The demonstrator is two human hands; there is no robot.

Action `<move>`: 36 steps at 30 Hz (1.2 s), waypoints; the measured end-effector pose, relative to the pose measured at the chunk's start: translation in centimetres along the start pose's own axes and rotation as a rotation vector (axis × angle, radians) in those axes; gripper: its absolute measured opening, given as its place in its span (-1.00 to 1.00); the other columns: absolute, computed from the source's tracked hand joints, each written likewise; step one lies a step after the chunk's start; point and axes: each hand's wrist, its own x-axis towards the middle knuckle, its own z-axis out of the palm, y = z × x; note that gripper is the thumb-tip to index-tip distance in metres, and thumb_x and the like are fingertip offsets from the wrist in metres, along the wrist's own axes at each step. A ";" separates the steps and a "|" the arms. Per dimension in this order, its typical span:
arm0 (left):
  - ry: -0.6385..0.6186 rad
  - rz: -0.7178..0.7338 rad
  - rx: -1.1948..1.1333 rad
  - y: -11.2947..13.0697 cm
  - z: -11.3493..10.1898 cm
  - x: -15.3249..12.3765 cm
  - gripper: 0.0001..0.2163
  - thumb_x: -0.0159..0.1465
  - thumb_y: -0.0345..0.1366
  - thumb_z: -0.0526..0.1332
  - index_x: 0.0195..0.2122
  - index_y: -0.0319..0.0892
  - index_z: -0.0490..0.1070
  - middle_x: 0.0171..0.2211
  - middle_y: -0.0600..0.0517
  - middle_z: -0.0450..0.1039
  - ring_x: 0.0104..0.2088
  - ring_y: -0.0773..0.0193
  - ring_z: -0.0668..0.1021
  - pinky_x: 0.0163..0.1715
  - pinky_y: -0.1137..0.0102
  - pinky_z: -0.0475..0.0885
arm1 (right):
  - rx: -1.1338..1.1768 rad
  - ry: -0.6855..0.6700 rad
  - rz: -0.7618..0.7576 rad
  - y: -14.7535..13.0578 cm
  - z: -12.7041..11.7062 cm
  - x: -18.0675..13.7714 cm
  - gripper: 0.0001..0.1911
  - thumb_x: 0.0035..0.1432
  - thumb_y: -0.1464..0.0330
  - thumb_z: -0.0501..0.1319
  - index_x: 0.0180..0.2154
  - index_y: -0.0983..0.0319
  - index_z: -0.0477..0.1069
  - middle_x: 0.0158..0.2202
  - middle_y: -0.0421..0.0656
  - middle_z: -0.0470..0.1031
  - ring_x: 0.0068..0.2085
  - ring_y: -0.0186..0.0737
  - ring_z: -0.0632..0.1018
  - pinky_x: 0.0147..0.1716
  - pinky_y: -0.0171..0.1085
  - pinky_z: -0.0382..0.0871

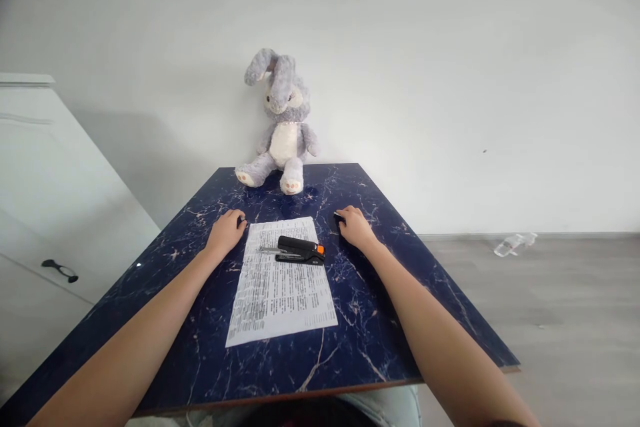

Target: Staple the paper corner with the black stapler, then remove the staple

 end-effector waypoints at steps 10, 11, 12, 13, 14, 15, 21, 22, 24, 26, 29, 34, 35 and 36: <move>0.025 0.009 0.000 0.6 -0.5 -0.2 -0.73 0.39 -0.34 0.15 0.02 -0.16 0.57 -0.05 -0.21 0.52 -0.04 -0.07 0.55 0.01 0.15 0.41 | 0.066 -0.011 -0.018 -0.9 -0.1 -0.2 -0.58 0.12 0.61 0.13 -0.04 0.29 0.58 0.01 0.01 0.53 -0.05 -0.07 0.54 0.12 -0.06 0.42; 0.025 0.008 0.004 0.6 -0.5 -0.2 -0.74 0.38 -0.33 0.15 -0.01 -0.16 0.59 -0.06 -0.21 0.52 -0.05 -0.07 0.55 0.01 0.15 0.41 | 0.078 -0.005 -0.018 -1.1 -0.1 -0.3 -0.61 0.13 0.61 0.13 -0.07 0.29 0.59 -0.01 0.01 0.53 -0.08 -0.08 0.54 0.10 -0.07 0.43; 0.030 0.008 0.008 0.7 -0.5 -0.2 -0.77 0.38 -0.33 0.16 -0.06 -0.17 0.60 -0.08 -0.21 0.51 -0.07 -0.07 0.55 0.00 0.15 0.41 | 0.091 0.006 -0.026 -1.3 -0.1 -0.3 -0.63 0.13 0.60 0.14 -0.09 0.29 0.59 -0.02 0.00 0.53 -0.10 -0.09 0.55 0.08 -0.07 0.44; 0.041 0.011 0.008 0.7 -0.6 -0.2 -0.79 0.37 -0.32 0.17 -0.11 -0.17 0.61 -0.10 -0.21 0.51 -0.08 -0.06 0.55 -0.01 0.16 0.41 | 0.108 0.022 -0.039 -1.6 -0.2 -0.4 -0.65 0.13 0.59 0.14 -0.11 0.29 0.59 -0.04 0.00 0.52 -0.12 -0.10 0.55 0.06 -0.08 0.45; 0.062 0.016 0.004 0.9 -0.7 -0.3 -0.81 0.37 -0.31 0.18 -0.16 -0.18 0.60 -0.12 -0.21 0.50 -0.08 -0.06 0.55 -0.02 0.18 0.41 | 0.130 0.043 -0.059 -2.1 -0.4 -0.4 -0.67 0.13 0.59 0.14 -0.13 0.28 0.59 -0.05 -0.01 0.52 -0.14 -0.11 0.55 0.04 -0.08 0.46; 0.089 0.022 -0.008 1.2 -0.8 -0.4 -0.82 0.38 -0.31 0.17 -0.20 -0.18 0.58 -0.13 -0.20 0.50 -0.09 -0.05 0.55 -0.04 0.19 0.41 | 0.159 0.067 -0.082 -2.7 -0.6 -0.5 -0.69 0.15 0.57 0.15 -0.14 0.27 0.59 -0.07 -0.02 0.52 -0.16 -0.11 0.55 0.00 -0.09 0.47; 0.082 0.095 -0.420 4.7 -2.0 -1.8 -0.76 0.48 -0.24 0.02 -0.19 -0.16 0.46 -0.45 0.05 0.47 -0.43 0.21 0.52 -0.31 0.37 0.35 | 0.511 0.042 -0.291 -7.6 -2.8 -1.7 -0.77 0.41 0.29 0.14 -0.05 0.19 0.54 -0.08 -0.04 0.53 -0.17 -0.13 0.56 -0.19 -0.16 0.48; 0.067 0.133 -0.477 5.4 -2.1 -2.2 -0.75 0.49 -0.23 0.02 -0.21 -0.16 0.47 -0.48 0.07 0.44 -0.46 0.24 0.50 -0.33 0.38 0.33 | 0.561 -0.025 -0.352 -8.3 -3.1 -2.0 -0.74 0.43 0.25 0.14 0.00 0.18 0.52 -0.05 -0.04 0.53 -0.13 -0.12 0.56 -0.16 -0.16 0.48; 0.024 0.205 -0.544 6.6 -2.5 -2.9 -0.70 0.50 -0.19 0.01 -0.22 -0.16 0.50 -0.51 0.10 0.40 -0.47 0.27 0.47 -0.35 0.39 0.30 | 0.597 -0.163 -0.466 -9.4 -3.5 -2.5 -0.65 0.38 0.18 0.22 0.12 0.16 0.46 0.04 -0.02 0.51 -0.02 -0.06 0.54 -0.05 -0.11 0.47; -0.013 0.247 -0.578 7.5 -2.7 -3.5 -0.66 0.51 -0.16 0.00 -0.17 -0.16 0.54 -0.48 0.08 0.43 -0.45 0.26 0.48 -0.33 0.39 0.31 | 0.552 -0.255 -0.540 -10.1 -3.5 -2.9 -0.48 0.29 0.15 0.33 0.21 0.16 0.39 0.09 0.00 0.50 0.06 0.01 0.51 0.05 -0.04 0.43; -0.007 0.293 -0.606 8.5 -3.0 -4.1 -0.65 0.52 -0.16 0.00 -0.06 -0.16 0.57 -0.32 0.00 0.52 -0.30 0.23 0.53 -0.22 0.36 0.35 | 0.466 -0.345 -0.547 -10.4 -3.1 -3.2 -0.50 0.31 0.23 0.31 0.23 0.19 0.36 0.05 0.00 0.54 0.01 -0.01 0.55 0.02 -0.05 0.43; -0.019 0.391 -0.618 9.1 -2.9 -4.5 -0.68 0.50 -0.22 0.05 0.07 -0.13 0.57 -0.30 0.01 0.43 -0.34 0.26 0.48 -0.27 0.37 0.36 | 0.464 -0.332 -0.449 -10.0 -2.6 -3.2 -0.63 0.29 0.36 0.31 0.12 0.22 0.44 -0.02 -0.03 0.60 -0.07 -0.05 0.61 -0.07 -0.16 0.45; -0.014 0.403 -0.627 9.1 -2.8 -4.5 -0.69 0.49 -0.23 0.08 0.07 -0.12 0.57 -0.29 0.01 0.41 -0.34 0.27 0.48 -0.28 0.37 0.36 | 0.473 -0.324 -0.439 -9.9 -2.6 -3.1 -0.64 0.28 0.38 0.31 0.10 0.22 0.45 -0.03 -0.04 0.60 -0.07 -0.05 0.61 -0.08 -0.17 0.45; -0.005 0.406 -0.637 9.1 -2.8 -4.5 -0.71 0.48 -0.24 0.10 0.06 -0.12 0.58 -0.28 0.01 0.41 -0.34 0.27 0.48 -0.29 0.38 0.36 | 0.479 -0.318 -0.431 -9.8 -2.6 -3.1 -0.65 0.27 0.39 0.32 0.08 0.23 0.46 -0.04 -0.04 0.61 -0.08 -0.06 0.61 -0.09 -0.18 0.44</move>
